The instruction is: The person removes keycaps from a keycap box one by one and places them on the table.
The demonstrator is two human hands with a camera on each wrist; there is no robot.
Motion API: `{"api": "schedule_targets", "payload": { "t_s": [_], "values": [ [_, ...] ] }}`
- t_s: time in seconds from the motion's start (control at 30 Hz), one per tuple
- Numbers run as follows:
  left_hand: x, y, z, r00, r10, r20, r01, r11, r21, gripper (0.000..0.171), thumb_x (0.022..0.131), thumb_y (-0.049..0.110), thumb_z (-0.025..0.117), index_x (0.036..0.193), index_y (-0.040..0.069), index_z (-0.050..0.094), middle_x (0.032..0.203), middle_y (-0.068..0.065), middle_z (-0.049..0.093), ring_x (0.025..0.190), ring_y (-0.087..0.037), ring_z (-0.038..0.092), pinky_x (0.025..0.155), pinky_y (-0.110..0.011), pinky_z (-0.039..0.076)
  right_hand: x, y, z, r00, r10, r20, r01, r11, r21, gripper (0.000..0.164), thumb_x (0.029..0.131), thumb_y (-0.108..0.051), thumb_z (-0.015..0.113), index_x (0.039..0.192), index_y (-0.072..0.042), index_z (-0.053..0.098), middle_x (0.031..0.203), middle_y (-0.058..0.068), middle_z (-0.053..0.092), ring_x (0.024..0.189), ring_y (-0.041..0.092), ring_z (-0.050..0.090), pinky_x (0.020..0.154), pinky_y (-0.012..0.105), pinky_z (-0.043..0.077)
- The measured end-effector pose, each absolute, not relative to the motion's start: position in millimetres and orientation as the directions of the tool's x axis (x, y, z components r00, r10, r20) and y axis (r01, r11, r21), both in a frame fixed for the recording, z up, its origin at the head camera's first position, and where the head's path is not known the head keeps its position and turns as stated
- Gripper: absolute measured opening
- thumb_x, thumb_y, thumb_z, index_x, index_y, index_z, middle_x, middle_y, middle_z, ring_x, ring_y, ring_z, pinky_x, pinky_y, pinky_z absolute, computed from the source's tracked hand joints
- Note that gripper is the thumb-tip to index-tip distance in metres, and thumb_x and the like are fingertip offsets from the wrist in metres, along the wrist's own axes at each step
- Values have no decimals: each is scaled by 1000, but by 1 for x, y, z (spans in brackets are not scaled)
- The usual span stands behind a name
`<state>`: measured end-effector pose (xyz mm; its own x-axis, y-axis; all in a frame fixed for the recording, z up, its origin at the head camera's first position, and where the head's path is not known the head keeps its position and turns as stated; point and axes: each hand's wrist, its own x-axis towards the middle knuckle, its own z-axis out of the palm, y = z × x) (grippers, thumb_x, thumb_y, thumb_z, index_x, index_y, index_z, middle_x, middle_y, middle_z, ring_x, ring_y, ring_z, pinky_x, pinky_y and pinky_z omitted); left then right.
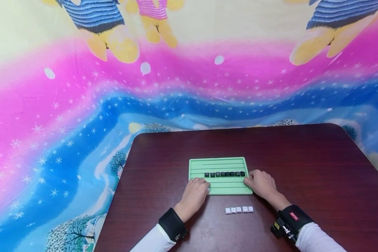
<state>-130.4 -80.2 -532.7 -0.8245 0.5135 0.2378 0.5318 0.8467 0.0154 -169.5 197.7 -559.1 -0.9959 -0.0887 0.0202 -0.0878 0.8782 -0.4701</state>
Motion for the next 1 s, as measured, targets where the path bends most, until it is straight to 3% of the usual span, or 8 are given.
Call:
{"api": "schedule_targets", "payload": {
  "t_s": [0.43, 1.0],
  "values": [
    [-129, -79, -531, -815, 521, 254, 538, 843, -5, 5, 81, 21, 65, 77, 22, 67, 79, 7, 62, 79, -13, 57, 64, -28, 41, -169, 197, -558, -996, -88, 24, -89, 878, -471, 33, 71, -21, 56, 53, -17, 29, 49, -8, 21, 47, 12, 17, 44, 27, 14],
    [-130, -78, -525, -796, 535, 282, 559, 829, 4, 5, 80, 19, 66, 79, 23, 67, 81, 7, 63, 81, -12, 58, 66, -28, 44, -170, 198, -559, -996, -90, 23, -90, 881, -465, 33, 72, -23, 57, 53, -17, 30, 49, -8, 22, 47, 12, 18, 43, 27, 15]
  ]
}}
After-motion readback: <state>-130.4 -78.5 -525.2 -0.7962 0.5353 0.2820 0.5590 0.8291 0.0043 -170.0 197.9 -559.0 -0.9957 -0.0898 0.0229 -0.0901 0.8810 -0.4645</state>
